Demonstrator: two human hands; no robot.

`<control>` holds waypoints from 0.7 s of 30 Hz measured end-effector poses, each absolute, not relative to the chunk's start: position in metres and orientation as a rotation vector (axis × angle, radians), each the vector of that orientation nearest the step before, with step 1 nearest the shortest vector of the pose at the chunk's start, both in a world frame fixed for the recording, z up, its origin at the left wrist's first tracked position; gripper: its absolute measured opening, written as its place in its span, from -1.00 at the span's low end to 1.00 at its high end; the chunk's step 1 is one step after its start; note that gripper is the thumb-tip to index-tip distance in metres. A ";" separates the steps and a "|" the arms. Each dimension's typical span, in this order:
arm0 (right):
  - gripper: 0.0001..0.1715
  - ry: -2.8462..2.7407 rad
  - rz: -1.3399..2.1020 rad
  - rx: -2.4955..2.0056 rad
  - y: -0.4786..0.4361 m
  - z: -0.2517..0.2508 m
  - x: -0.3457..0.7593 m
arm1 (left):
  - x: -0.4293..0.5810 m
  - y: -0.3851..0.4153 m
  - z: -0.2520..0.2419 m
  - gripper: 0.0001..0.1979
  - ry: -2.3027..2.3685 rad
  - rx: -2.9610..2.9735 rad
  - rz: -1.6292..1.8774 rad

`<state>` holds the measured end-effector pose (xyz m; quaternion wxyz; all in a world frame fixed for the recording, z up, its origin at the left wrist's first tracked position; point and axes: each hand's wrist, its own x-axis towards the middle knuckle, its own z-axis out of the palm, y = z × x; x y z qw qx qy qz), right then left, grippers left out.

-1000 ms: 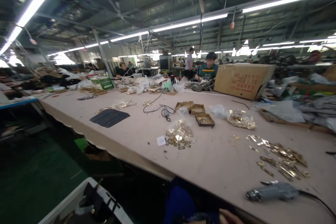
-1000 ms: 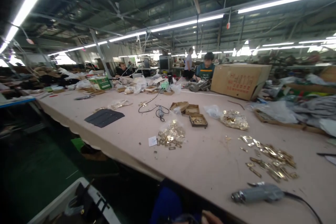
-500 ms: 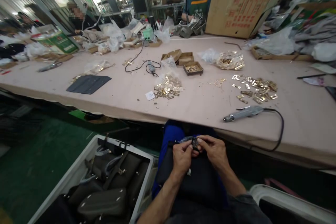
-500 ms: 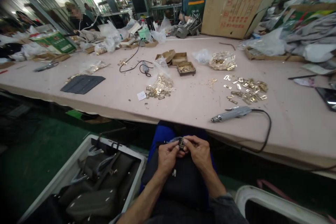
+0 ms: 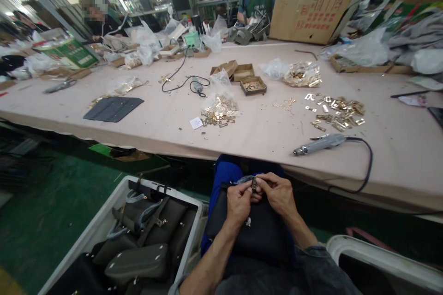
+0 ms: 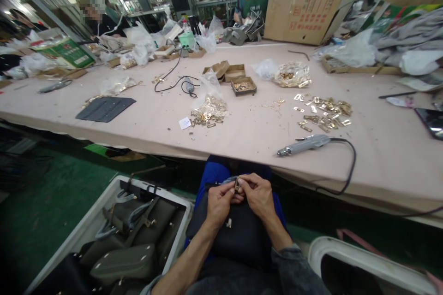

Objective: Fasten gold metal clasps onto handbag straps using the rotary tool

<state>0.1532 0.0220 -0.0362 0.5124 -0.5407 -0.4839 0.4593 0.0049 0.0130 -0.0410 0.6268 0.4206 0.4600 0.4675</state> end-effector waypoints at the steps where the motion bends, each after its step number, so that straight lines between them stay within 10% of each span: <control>1: -0.71 -1.175 1.094 -1.306 0.022 -0.036 0.153 | 0.005 0.013 -0.041 -0.67 1.053 0.959 1.072; 21: -0.76 -1.235 1.014 -1.358 0.021 -0.034 0.150 | 0.004 0.011 -0.042 -0.68 1.020 0.980 1.088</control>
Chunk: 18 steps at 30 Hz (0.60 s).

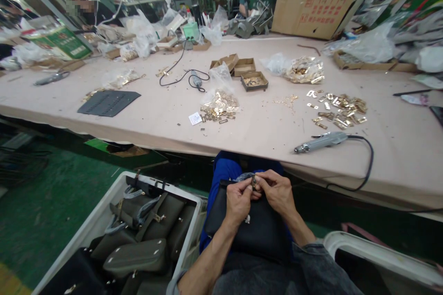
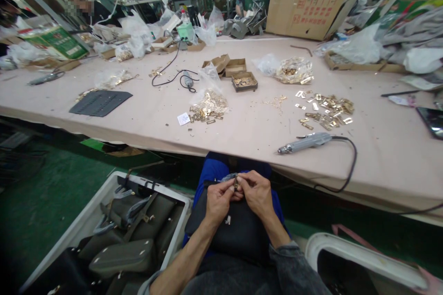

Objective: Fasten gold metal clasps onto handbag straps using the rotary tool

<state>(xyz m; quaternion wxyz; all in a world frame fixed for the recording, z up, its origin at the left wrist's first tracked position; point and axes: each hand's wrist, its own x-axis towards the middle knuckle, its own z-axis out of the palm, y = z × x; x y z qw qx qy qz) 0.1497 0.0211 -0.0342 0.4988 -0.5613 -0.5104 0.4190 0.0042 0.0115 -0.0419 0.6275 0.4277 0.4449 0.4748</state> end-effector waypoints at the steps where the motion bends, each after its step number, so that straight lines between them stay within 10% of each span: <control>1: -0.76 -1.233 1.013 -1.356 0.021 -0.034 0.149 | 0.004 0.011 -0.042 -0.69 1.021 0.977 1.089; 18: -0.75 -1.249 1.011 -1.362 0.021 -0.041 0.149 | 0.007 0.010 -0.039 -0.65 1.103 0.985 1.128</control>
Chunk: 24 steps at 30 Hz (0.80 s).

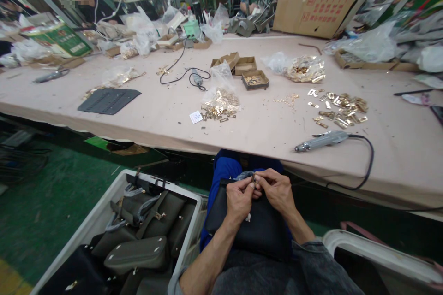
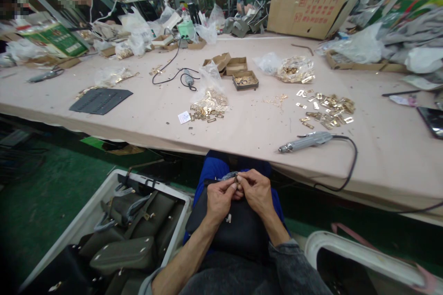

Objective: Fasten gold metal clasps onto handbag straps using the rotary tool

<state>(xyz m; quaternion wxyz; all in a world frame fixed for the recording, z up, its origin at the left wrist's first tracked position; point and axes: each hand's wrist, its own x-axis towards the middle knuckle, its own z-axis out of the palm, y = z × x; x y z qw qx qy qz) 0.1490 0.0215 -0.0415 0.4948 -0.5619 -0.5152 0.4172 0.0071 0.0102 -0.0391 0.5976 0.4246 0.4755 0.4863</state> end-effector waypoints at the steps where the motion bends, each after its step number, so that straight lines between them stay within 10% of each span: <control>1: -0.75 -1.272 0.993 -1.368 0.022 -0.041 0.150 | 0.008 0.010 -0.040 -0.65 1.121 0.975 1.131; 24: -0.67 -1.778 1.611 -0.943 0.065 0.003 0.192 | -0.001 0.010 -0.041 -0.74 1.096 0.965 1.113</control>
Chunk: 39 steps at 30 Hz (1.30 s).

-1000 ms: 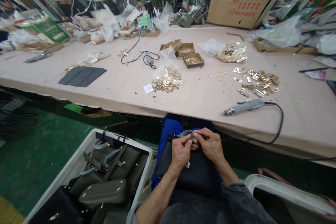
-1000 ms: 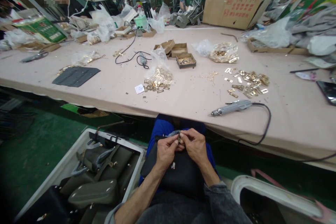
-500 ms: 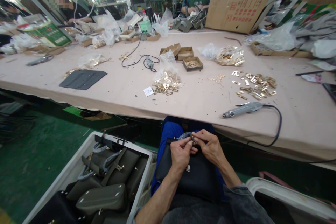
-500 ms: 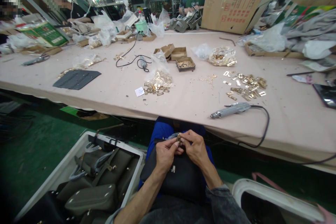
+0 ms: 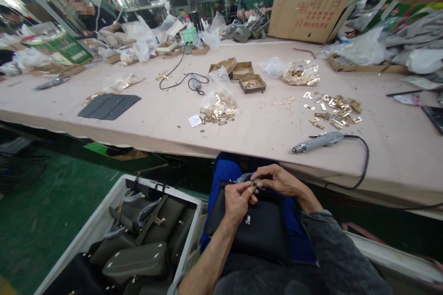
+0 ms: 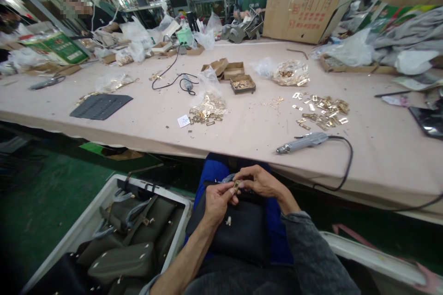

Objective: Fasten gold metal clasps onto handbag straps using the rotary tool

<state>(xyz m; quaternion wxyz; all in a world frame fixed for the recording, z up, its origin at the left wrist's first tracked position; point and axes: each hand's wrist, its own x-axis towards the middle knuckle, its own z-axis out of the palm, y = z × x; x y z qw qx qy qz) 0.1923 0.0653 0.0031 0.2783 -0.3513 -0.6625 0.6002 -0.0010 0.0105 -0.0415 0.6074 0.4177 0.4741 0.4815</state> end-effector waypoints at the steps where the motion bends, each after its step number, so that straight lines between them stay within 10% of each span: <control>1: -0.66 -1.793 1.651 -0.925 0.069 0.006 0.193 | -0.001 0.010 -0.042 -0.73 1.092 0.955 1.111; 21: -0.66 -1.695 1.716 -0.923 0.071 -0.008 0.187 | 0.000 0.012 -0.045 -0.57 1.188 0.943 1.086; 31: -0.22 -1.044 0.165 -2.151 0.073 0.040 0.271 | 0.006 0.015 -0.047 -0.51 1.210 0.848 1.146; 39: 0.06 -0.746 0.218 -2.567 0.117 0.031 0.296 | 0.013 0.012 -0.040 -0.50 1.211 0.855 1.189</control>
